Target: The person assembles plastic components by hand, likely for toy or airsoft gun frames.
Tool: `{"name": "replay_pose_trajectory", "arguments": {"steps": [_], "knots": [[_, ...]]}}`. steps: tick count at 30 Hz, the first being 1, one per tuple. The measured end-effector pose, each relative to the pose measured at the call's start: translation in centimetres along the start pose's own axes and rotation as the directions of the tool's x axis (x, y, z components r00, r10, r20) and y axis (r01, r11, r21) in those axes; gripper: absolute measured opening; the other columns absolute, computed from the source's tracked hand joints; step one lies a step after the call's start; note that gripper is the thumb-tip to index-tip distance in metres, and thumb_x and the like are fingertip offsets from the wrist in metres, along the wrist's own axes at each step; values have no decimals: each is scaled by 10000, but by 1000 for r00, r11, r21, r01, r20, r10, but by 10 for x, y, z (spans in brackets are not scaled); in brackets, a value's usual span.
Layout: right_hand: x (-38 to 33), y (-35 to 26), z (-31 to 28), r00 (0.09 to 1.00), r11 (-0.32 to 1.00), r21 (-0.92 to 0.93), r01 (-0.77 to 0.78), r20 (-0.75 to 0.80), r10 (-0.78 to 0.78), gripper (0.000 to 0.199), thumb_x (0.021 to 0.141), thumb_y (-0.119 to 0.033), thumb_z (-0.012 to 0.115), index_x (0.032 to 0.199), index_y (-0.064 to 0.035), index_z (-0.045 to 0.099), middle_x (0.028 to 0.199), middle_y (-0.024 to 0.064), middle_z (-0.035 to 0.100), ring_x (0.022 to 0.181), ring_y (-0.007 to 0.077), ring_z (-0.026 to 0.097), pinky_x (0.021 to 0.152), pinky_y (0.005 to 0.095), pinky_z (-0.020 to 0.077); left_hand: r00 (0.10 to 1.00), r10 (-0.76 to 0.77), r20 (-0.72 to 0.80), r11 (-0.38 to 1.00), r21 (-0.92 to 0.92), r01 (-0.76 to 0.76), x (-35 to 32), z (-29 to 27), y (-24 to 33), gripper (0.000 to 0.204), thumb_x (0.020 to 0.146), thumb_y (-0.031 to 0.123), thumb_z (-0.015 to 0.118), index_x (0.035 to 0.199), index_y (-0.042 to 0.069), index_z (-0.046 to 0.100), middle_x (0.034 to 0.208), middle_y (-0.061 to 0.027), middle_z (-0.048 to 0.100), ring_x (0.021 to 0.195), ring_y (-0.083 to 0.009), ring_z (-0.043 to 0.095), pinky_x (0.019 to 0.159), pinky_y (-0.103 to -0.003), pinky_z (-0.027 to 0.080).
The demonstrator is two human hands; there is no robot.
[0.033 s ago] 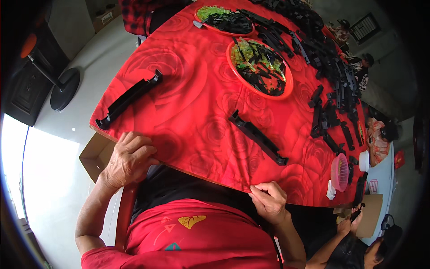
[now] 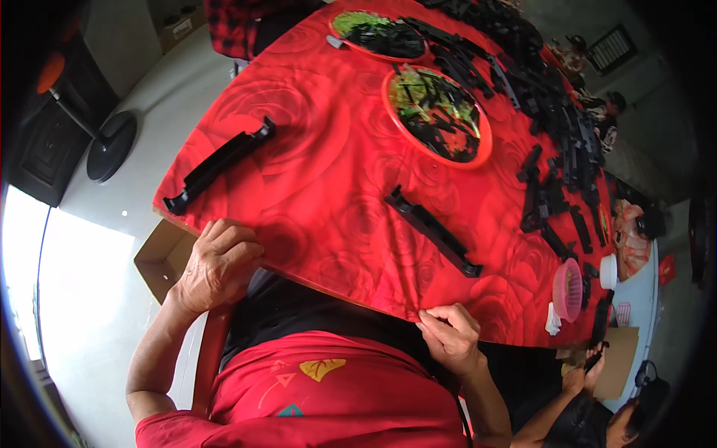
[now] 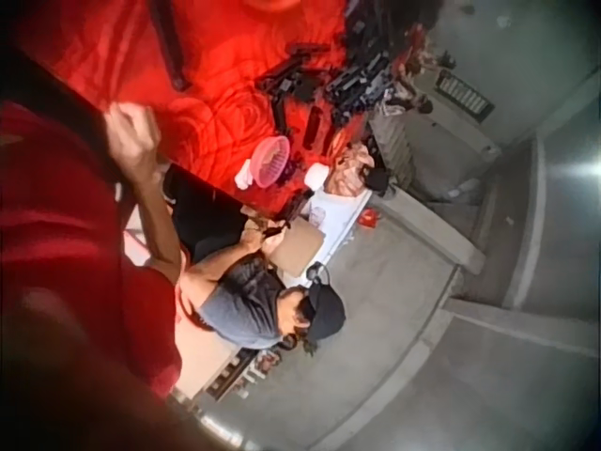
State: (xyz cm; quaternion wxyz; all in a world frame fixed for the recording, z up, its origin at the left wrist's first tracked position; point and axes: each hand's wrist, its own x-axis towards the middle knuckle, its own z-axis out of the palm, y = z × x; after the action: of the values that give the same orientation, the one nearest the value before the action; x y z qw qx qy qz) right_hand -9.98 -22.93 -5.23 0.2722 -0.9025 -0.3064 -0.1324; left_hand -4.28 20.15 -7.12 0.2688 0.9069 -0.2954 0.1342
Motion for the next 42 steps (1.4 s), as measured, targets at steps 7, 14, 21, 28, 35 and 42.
{"name": "replay_pose_trajectory", "arguments": {"steps": [7, 14, 21, 28, 35, 42], "knots": [[23, 1, -27, 999, 987, -162, -5, 50, 14, 325, 753, -191, 893, 1017, -34, 790, 985, 86, 677, 857, 288, 646, 706, 400, 545, 918, -156, -365, 943, 220, 248, 32, -31, -11, 366, 850, 229, 810, 1139, 47, 679, 1085, -136, 641, 1037, -372, 602, 905, -504, 467], [50, 61, -12, 970, 889, -388, -244, -93, 226, 491, 901, -202, 772, 1313, 24, 628, 1118, 176, 676, 1007, 403, 610, 908, 514, 482, 777, -573, -260, 750, 215, 625, 48, -33, -56, 392, 961, 275, 740, 1230, 15, 623, 1065, -194, 675, 987, -401, 666, 822, -501, 525], [62, 56, -15, 990, 961, -239, -136, -10, 138, 489, 828, -127, 848, 1262, -31, 642, 1123, 160, 675, 1008, 368, 616, 892, 484, 491, 703, -621, -346, 701, 156, 696, 53, -20, -45, 444, 962, 331, 749, 1275, 36, 636, 1130, -192, 681, 1052, -410, 691, 864, -485, 543], [101, 71, -51, 994, 990, -129, -62, 84, 73, 460, 967, -304, 706, 1297, 12, 651, 1191, 227, 638, 1061, 412, 607, 940, 497, 492, 819, -239, -522, 834, 322, 448, 65, -20, -19, 469, 889, 161, 795, 1305, 19, 630, 1229, -192, 620, 1126, -382, 602, 963, -487, 487], [227, 174, -23, 997, 985, -170, -33, -70, 21, 201, 970, -107, 682, 1137, -5, 730, 1067, 181, 707, 1023, 376, 643, 898, 454, 514, 1000, -13, -21, 984, -177, 10, 121, 25, 37, 619, 811, 144, 829, 1381, 34, 615, 1320, -184, 604, 1196, -382, 597, 989, -484, 495], [280, 207, 36, 998, 944, -324, -62, -20, 58, 204, 934, -160, 739, 1092, -31, 746, 1054, 167, 714, 1022, 369, 644, 916, 475, 522, 969, 232, 79, 945, -253, -206, 146, 87, 58, 679, 844, 239, 816, 1458, 51, 596, 1270, -110, 618, 1171, -315, 581, 936, -437, 500]]}}
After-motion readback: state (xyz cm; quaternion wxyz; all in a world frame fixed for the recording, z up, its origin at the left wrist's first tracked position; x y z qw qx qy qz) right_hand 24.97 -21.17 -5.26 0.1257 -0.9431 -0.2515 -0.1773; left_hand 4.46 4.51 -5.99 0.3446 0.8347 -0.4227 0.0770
